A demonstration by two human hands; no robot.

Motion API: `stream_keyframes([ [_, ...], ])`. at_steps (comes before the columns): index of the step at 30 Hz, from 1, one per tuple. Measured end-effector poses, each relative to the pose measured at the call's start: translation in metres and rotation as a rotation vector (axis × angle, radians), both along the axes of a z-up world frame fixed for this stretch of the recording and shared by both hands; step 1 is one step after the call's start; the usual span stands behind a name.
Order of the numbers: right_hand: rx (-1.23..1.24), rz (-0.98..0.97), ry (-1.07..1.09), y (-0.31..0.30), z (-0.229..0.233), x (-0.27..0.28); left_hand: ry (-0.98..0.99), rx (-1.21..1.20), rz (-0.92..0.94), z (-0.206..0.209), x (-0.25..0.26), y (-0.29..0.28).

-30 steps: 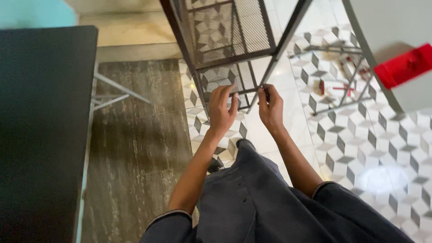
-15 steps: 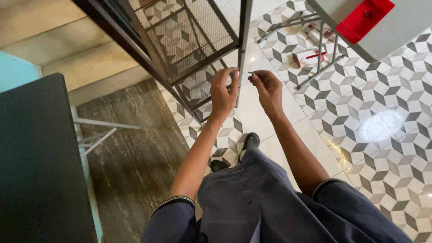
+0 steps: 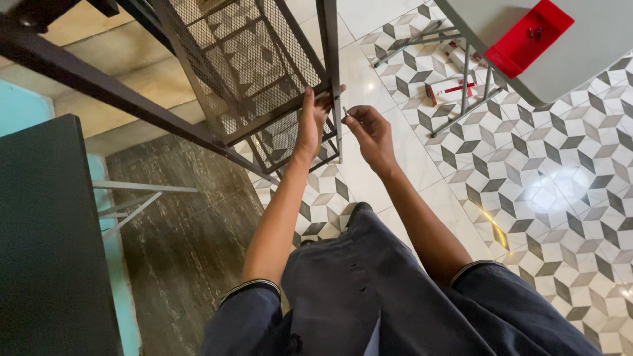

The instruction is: The person assembles a metal mesh shelving unit by inserting a shelf panel into the frame and securing it with an Allen key. They repeatedly tighten bolts at multiple points on the shelf to ensure it is firmly attached.

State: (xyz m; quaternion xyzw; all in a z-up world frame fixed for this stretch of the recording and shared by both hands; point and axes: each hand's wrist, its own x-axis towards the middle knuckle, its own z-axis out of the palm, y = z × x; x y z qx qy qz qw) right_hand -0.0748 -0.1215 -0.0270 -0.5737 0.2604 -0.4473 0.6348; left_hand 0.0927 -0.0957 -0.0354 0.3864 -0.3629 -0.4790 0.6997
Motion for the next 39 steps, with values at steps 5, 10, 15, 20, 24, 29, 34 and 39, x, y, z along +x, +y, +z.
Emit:
stream_keyframes([
  [5, 0.027, 0.045, -0.046, -0.002, -0.004, 0.004, 0.029, 0.048, -0.052, 0.015, 0.004, -0.009],
  [10, 0.01, 0.01, 0.001, -0.002, -0.009, 0.009, 0.094, 0.006, -0.093, 0.002, 0.015, -0.021],
  [15, 0.008, -0.065, -0.074, 0.002, -0.016, 0.025, 0.117, 0.046, -0.178, -0.009, 0.027, -0.024],
  [20, 0.007, -0.158, -0.104, 0.011, -0.015, 0.037, 0.087, 0.071, -0.206, -0.018, 0.032, -0.031],
  [24, 0.009, -0.212, -0.127, 0.018, -0.019, 0.048, 0.046, 0.076, -0.222, -0.025, 0.038, -0.031],
  [29, -0.01, -0.295, -0.131, 0.019, -0.024, 0.054, 0.077, 0.049, -0.264, -0.025, 0.04, -0.03],
  [34, -0.008, -0.307, -0.19, 0.019, -0.024, 0.056, 0.066, 0.034, -0.276, -0.021, 0.041, -0.03],
  [39, -0.015, -0.309, -0.175, 0.018, -0.027, 0.057, 0.091, 0.052, -0.296, -0.02, 0.041, -0.028],
])
